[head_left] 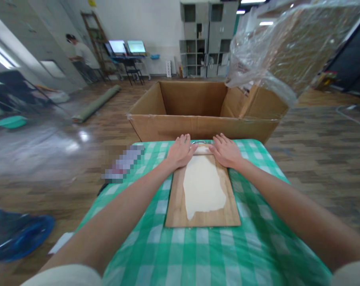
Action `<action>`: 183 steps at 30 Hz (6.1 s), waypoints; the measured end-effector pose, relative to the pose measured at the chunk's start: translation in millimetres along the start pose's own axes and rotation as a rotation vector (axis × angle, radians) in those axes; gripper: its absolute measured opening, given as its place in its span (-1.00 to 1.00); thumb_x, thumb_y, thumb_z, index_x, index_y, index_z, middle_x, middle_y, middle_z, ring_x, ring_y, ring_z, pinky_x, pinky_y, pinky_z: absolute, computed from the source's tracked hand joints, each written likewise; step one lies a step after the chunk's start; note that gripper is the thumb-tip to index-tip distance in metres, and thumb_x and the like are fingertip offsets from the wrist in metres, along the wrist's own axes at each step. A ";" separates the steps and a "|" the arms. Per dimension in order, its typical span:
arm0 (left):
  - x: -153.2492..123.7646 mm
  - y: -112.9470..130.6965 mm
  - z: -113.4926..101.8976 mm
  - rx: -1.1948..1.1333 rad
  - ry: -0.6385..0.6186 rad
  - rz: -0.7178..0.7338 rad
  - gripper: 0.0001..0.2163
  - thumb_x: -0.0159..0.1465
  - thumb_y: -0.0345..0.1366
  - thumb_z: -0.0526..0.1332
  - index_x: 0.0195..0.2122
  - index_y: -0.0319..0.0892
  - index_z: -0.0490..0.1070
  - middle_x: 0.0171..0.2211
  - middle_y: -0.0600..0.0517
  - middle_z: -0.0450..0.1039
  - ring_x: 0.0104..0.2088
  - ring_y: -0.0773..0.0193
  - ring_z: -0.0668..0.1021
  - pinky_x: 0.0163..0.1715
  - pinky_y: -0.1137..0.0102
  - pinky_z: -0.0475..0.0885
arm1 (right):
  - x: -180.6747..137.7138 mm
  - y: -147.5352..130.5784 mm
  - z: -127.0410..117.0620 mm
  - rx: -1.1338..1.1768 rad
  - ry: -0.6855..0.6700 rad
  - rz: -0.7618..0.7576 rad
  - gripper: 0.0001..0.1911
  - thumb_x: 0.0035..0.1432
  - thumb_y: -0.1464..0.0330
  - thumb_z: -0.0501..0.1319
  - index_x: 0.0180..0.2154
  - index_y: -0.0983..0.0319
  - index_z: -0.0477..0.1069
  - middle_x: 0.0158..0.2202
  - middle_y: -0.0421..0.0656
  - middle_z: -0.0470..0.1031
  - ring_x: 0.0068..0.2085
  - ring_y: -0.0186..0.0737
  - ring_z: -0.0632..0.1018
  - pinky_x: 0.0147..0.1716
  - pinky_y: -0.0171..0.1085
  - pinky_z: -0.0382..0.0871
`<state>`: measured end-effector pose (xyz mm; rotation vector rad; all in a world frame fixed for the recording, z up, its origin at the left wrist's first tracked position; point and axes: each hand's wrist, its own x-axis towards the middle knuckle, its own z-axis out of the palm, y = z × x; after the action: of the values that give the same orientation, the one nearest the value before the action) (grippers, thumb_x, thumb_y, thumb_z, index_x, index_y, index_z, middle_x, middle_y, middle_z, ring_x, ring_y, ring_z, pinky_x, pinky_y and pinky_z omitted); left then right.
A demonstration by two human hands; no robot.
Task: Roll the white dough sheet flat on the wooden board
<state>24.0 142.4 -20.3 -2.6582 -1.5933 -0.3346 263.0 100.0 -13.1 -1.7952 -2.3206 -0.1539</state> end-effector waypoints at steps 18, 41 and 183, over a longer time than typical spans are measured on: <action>-72.5 31.0 -20.9 0.016 -0.050 -0.013 -0.32 0.54 0.08 -0.21 0.40 -0.39 0.19 0.39 -0.37 0.29 0.42 -0.12 0.34 0.39 0.05 0.19 | -84.0 -1.4 -28.7 0.054 -0.045 -0.311 -0.10 0.48 -0.11 -0.19 0.46 0.48 0.09 0.47 0.21 0.18 0.49 0.16 0.19 0.43 0.10 0.10; -15.7 8.5 -5.0 0.075 -0.007 0.038 -0.30 0.56 0.01 -0.32 0.49 -0.43 0.07 0.50 -0.29 0.10 0.53 -0.09 0.08 0.51 0.01 -0.08 | -33.6 6.7 -4.3 0.090 -0.010 -0.099 -0.15 0.51 -0.02 -0.25 0.46 0.50 0.11 0.50 0.16 0.12 0.52 0.17 0.09 0.43 0.07 0.06; -126.1 28.5 -19.5 0.045 0.084 0.117 -0.28 0.55 0.08 -0.15 0.50 -0.45 -0.02 0.50 -0.40 0.05 0.53 -0.12 0.08 0.48 -0.05 0.09 | -135.0 -22.2 -25.6 0.098 0.057 -0.311 -0.02 0.45 -0.14 -0.07 0.49 0.54 -0.01 0.50 0.29 0.06 0.51 0.30 0.09 0.46 0.22 -0.04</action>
<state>-11.7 16.7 -23.4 -2.6510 -1.3984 -0.3958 276.4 -38.4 -17.4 -1.3583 -2.5040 -0.1326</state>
